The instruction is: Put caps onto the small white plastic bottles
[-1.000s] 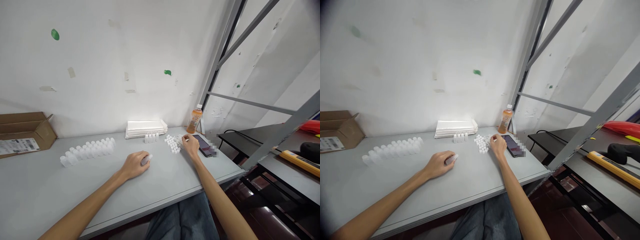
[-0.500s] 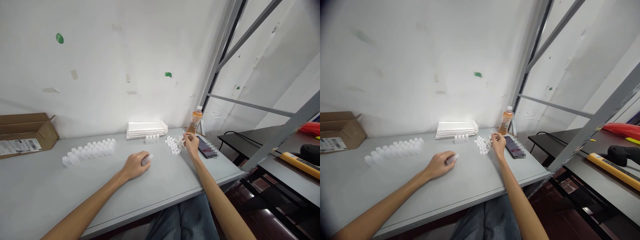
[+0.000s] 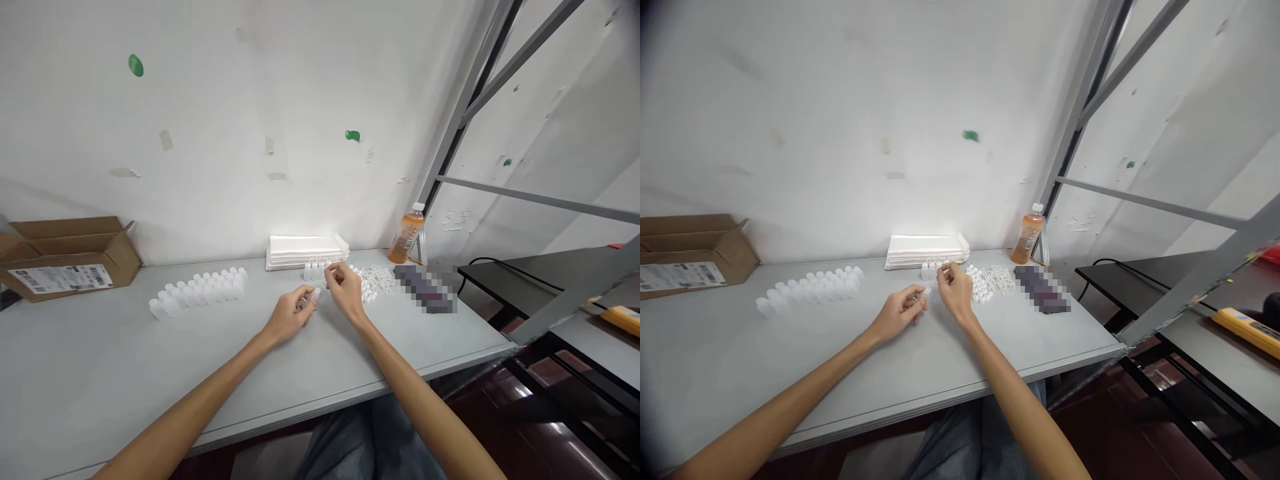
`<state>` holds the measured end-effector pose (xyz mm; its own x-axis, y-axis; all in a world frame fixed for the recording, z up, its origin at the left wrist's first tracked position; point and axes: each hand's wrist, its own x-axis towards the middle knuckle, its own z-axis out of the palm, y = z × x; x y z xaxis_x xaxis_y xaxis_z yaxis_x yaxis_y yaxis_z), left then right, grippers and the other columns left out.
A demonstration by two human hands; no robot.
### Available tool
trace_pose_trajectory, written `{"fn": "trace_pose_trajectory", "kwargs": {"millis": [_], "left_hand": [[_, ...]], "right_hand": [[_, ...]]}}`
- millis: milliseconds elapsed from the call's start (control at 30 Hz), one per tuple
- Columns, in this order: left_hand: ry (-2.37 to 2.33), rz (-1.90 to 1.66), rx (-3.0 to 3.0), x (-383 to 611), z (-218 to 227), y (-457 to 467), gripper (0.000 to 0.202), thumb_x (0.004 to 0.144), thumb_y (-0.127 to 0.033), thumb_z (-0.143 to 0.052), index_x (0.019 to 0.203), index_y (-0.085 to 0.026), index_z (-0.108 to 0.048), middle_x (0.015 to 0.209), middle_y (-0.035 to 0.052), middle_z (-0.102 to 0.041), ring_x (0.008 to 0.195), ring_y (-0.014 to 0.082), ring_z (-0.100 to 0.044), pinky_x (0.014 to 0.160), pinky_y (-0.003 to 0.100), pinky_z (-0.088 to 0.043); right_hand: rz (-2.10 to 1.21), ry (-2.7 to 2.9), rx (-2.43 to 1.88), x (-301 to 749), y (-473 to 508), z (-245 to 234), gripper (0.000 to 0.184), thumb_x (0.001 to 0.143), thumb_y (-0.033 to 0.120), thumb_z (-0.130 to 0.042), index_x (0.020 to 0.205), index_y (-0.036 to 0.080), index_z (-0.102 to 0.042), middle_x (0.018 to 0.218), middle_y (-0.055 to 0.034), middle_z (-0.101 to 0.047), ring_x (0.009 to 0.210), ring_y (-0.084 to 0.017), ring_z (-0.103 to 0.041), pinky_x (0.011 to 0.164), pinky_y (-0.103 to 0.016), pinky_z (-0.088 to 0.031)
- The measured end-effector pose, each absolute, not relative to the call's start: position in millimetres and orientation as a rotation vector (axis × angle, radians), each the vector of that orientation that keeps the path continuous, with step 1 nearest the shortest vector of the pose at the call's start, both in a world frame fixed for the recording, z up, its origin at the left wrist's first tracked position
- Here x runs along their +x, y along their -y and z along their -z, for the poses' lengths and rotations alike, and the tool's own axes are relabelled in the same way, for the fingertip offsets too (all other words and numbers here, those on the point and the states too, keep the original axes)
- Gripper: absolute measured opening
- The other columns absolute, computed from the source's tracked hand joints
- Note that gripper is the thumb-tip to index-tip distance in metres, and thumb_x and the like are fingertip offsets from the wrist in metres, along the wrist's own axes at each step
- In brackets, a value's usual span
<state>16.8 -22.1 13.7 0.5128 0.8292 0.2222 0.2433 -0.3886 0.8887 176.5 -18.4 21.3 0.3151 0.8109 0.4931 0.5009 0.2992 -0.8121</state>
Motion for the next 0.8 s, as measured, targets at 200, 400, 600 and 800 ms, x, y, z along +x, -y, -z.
{"fn": "trace_pose_trajectory", "kwargs": {"millis": [200, 400, 600, 800], "left_hand": [[-0.911, -0.839, 1.892, 21.8, -4.8, 19.7, 0.028, 0.088, -0.039, -0.051, 0.104, -0.017, -0.057, 0.073, -0.0003, -0.063, 0.051, 0.0103, -0.055, 0.059, 0.025, -0.044], [-0.924, -0.846, 1.901, 21.6, -5.3, 19.8, 0.031, 0.088, -0.039, -0.05, 0.107, -0.015, -0.059, 0.077, 0.0024, -0.067, 0.052, 0.0109, -0.057, 0.059, 0.025, -0.044], [-0.95, -0.904, 1.894, 21.3, -1.7, 17.4, 0.035, 0.087, -0.042, -0.051, 0.107, -0.016, -0.063, 0.076, 0.0021, -0.067, 0.052, 0.0116, -0.058, 0.058, 0.025, -0.045], [-1.005, -0.975, 1.877, 20.3, -2.5, 18.3, 0.036, 0.087, -0.043, -0.052, 0.112, -0.019, -0.061, 0.074, 0.0, -0.064, 0.05, 0.0109, -0.057, 0.056, 0.025, -0.045]], "right_hand": [[-0.286, 1.441, -1.353, 171.9, 27.6, -13.6, 0.016, 0.086, 0.034, -0.049, 0.081, 0.021, -0.056, 0.059, 0.0041, -0.058, 0.048, -0.011, -0.049, 0.054, -0.023, -0.036], [-0.182, 1.533, -1.334, 170.2, 28.8, -10.5, 0.016, 0.087, 0.032, -0.048, 0.084, 0.02, -0.057, 0.065, 0.0025, -0.063, 0.047, -0.009, -0.048, 0.052, -0.023, -0.035], [-0.316, 1.571, -1.283, 175.5, 34.4, -13.2, 0.012, 0.084, 0.031, -0.05, 0.088, 0.021, -0.057, 0.074, 0.0013, -0.067, 0.042, -0.008, -0.049, 0.048, -0.023, -0.038], [-0.646, 1.504, -1.2, 179.8, 34.2, -16.9, 0.016, 0.077, 0.027, -0.056, 0.092, 0.02, -0.06, 0.091, -0.0024, -0.069, 0.041, -0.008, -0.055, 0.044, -0.024, -0.042]]}}
